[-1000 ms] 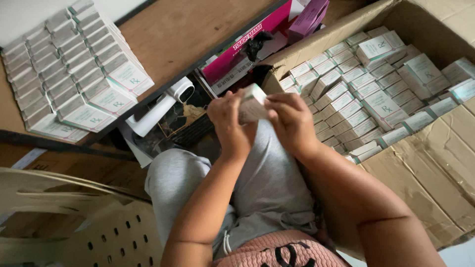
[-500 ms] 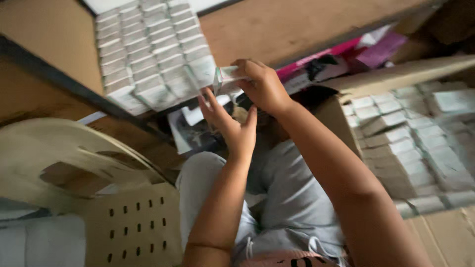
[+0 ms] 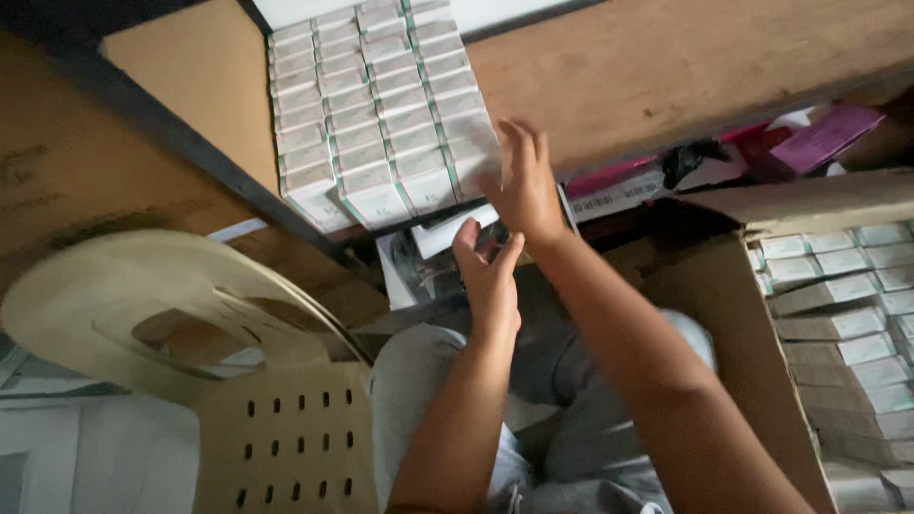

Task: The person repeatedly picks up small white boxes from a large cardboard carton and stacks them in neat rows on a wooden table. The person handles the boxes one at a time, placing them carefully to form organized piles.

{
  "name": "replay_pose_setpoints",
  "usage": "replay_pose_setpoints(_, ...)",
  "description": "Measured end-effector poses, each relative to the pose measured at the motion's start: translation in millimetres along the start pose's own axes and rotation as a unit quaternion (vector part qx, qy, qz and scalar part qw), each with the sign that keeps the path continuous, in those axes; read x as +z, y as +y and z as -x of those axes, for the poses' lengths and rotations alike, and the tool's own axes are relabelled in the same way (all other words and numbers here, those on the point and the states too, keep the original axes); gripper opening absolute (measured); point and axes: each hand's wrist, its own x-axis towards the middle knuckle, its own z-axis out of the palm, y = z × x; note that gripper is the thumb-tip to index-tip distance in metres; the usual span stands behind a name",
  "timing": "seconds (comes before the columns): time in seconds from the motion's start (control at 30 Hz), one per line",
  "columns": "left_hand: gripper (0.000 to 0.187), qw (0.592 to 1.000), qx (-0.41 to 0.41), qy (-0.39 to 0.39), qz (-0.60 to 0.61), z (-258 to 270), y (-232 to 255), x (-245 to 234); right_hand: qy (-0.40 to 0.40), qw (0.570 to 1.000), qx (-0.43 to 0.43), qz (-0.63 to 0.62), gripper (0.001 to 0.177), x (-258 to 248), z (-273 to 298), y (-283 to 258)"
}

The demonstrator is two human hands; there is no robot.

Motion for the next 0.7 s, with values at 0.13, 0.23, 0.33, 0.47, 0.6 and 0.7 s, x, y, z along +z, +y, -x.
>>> replay_pose_setpoints(0.13, 0.075, 0.997, -0.029, 0.024, 0.062, -6, -4, 3, -0.083, 0.985, 0.149, -0.039, 0.081, 17, 1, 16)
replay_pose_setpoints(0.23, 0.072, 0.999, -0.022, 0.041, 0.001, -10, -11, 0, -0.099, 0.984, 0.133, -0.064, 0.076, 24, -3, 31)
replay_pose_setpoints(0.33, 0.07, 0.998, -0.002, 0.034, 0.052, -15, -18, -1, -0.109, 0.985, 0.132, 0.004, 0.081, 24, -2, 33)
replay_pose_setpoints(0.47, 0.07, 0.999, -0.005, 0.035, -0.01, -20, -21, 4, -0.109, 0.992, 0.06, -0.035, 0.102, 5, 15, 27)
replay_pose_setpoints(0.6, 0.063, 0.997, -0.059, -0.048, -0.009, -14, -19, 17, -0.17, 0.985, 0.019, 0.002, 0.076, -48, 44, 26)
replay_pose_setpoints(0.7, 0.05, 0.975, -0.072, -0.205, -0.044, 17, -12, 30, -0.237, 0.966, 0.065, 0.08, 0.053, -126, 75, 12)
